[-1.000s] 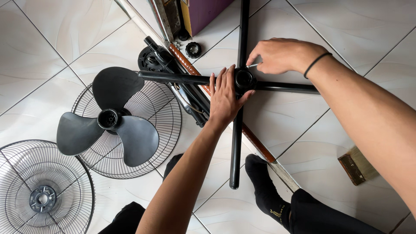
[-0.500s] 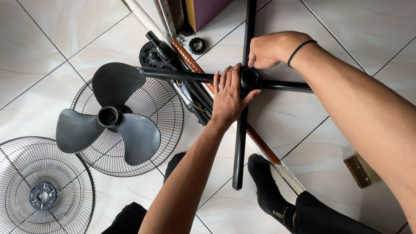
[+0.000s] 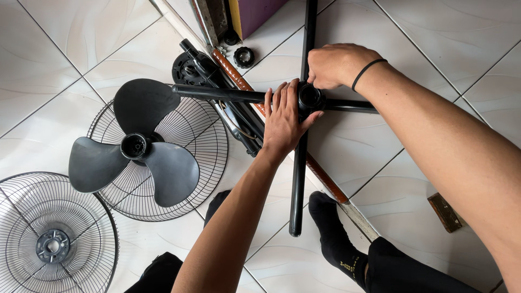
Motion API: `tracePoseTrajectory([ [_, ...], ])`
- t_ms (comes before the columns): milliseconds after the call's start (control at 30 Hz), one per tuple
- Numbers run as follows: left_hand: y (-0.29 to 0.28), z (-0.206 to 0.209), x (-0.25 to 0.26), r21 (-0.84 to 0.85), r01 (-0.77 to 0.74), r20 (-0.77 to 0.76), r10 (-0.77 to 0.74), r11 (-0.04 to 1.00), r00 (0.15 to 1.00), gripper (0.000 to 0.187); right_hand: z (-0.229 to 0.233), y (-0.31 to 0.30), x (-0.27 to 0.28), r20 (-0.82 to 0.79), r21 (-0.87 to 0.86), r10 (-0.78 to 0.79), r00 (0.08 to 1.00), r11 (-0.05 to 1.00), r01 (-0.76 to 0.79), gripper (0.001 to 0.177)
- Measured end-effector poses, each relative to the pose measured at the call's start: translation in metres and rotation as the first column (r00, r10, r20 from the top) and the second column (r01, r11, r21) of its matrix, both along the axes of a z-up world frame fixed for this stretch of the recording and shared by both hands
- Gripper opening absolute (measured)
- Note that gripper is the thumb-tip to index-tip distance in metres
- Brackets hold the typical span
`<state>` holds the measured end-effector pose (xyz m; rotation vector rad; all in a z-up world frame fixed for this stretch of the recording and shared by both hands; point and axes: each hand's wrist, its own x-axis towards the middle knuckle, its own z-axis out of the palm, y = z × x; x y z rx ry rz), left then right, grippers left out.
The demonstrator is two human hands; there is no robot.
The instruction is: The person assembles the base of an electric fan by joining two black metal rods into a cross shape and securing them with a central hub and screws. They use a screwdriver to tighten the screws and hold the base steady during assembly.
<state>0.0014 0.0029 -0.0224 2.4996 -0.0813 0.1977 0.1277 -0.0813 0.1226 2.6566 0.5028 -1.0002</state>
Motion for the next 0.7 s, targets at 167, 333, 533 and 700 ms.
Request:
tracePoseTrajectory([
  [167, 0.000, 0.000, -0.001, -0.018, -0.007, 0.015, 0.007, 1.000, 1.000, 0.099, -0.004, -0.008, -0.007, 0.051, 0.065, -0.002, 0.999, 0.998, -0.002, 0.040],
  [333, 0.000, 0.001, -0.001, -0.016, -0.002, 0.001, 0.002, 1.000, 1.000, 0.099, -0.014, -0.017, -0.015, 0.174, 0.114, 0.156, 0.972, 0.978, -0.177, 0.019],
  [533, 0.000, -0.002, -0.002, -0.035, -0.012, 0.029, 0.013, 0.999, 0.999, 0.100, -0.026, -0.014, -0.014, 0.238, 0.082, 0.311, 0.920, 0.937, -0.338, 0.007],
  [700, 0.000, -0.001, -0.002, -0.032, -0.015, 0.029, 0.016, 0.999, 0.999, 0.099, -0.018, -0.009, -0.006, 0.123, -0.017, 0.264, 0.957, 0.964, -0.264, 0.012],
])
